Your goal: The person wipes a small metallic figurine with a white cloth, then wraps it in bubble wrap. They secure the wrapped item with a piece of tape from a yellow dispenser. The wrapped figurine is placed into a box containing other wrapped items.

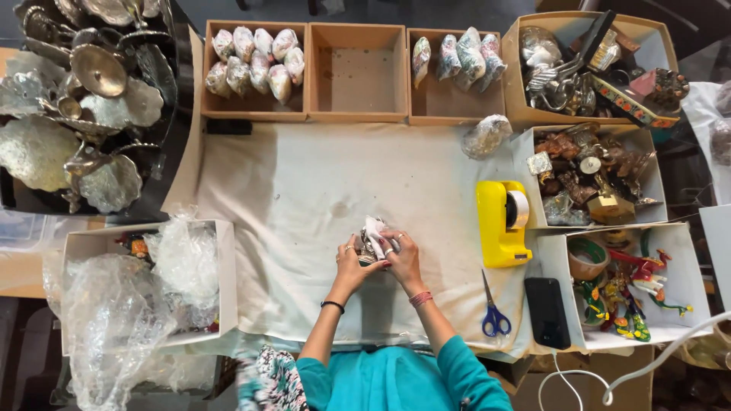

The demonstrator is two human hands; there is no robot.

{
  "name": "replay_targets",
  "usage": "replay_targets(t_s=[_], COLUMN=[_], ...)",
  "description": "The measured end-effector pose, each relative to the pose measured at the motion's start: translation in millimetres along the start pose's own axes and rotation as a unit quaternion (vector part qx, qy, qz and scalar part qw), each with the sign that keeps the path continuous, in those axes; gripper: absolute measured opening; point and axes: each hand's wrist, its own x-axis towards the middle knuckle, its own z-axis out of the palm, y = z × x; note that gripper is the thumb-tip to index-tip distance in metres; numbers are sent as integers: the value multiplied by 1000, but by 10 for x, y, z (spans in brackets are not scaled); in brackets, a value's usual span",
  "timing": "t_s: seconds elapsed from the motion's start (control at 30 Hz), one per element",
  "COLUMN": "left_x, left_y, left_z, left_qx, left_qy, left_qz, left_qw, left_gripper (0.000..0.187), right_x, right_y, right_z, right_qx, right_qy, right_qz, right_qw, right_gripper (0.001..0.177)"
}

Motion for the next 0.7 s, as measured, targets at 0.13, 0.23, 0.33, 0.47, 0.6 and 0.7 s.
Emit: replay_targets(t_s=[0.13, 0.23, 0.33, 0.47, 0.6, 0.7], left_x=[-5, 3, 61, -4, 31, 48], left_y=[-282, -292, -329, -398, -338, -292], left_z=[46, 42, 63, 106, 85, 45], left_qx=[-25, -93, -122, -91, -107, -96], left_qy=[-26, -46, -53, -34, -17, -20], left_qz=[-12, -17, -13, 13, 22, 29], left_qw=[999, 994, 991, 995, 994, 995], left_gripper=[112, 97, 92, 90, 90, 89], right_x=[-89, -115, -81, -173, -182, -100], right_y=[46, -67, -169, -162, -147, -161], right_z=[78, 82, 129, 117, 69, 42], right_qx=[-66, 57, -61, -88, -91, -159], right_qy=[31, 26, 37, 64, 60, 26], right_qz=[-56, -22, 50, -53, -107, -27], right_qw=[996, 998, 996, 993, 988, 987], right_gripper=[10, 16, 17, 15, 14, 12])
